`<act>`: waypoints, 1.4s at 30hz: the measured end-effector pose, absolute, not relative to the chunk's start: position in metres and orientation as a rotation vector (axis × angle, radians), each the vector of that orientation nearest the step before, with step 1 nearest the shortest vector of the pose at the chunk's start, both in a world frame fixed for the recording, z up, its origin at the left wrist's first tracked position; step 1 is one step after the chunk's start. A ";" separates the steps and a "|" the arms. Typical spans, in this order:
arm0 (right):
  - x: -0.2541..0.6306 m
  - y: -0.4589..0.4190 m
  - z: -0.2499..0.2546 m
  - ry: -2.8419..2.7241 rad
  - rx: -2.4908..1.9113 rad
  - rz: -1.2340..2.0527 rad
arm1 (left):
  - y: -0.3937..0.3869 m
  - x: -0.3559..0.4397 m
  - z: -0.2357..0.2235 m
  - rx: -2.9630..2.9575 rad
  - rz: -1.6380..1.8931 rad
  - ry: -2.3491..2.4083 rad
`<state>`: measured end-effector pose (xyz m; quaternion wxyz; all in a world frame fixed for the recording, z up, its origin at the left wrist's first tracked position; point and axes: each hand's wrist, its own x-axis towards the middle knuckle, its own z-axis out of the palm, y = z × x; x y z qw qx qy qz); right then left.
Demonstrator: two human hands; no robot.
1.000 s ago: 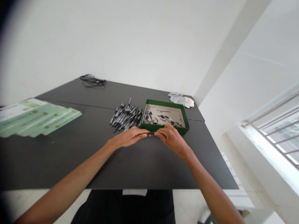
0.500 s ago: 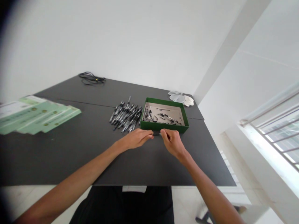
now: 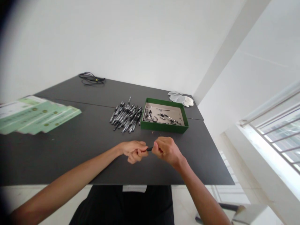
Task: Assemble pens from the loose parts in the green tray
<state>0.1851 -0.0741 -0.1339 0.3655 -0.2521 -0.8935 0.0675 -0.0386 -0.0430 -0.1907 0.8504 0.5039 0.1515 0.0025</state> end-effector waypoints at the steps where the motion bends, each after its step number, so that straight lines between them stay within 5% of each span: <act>1: 0.186 -0.076 -0.127 -2.354 -0.576 0.149 | -0.044 -0.037 -0.194 1.033 -0.023 0.289; 7: 0.194 -0.083 -0.096 -2.583 -0.431 0.052 | -0.041 -0.036 -0.194 0.868 -0.218 0.141; 22: 0.208 -0.084 -0.091 -2.382 -0.776 0.401 | -0.030 -0.043 -0.181 0.791 -0.123 0.069; 42: 0.206 -0.085 -0.089 -2.398 -0.865 0.241 | -0.034 -0.041 -0.176 0.817 -0.052 0.098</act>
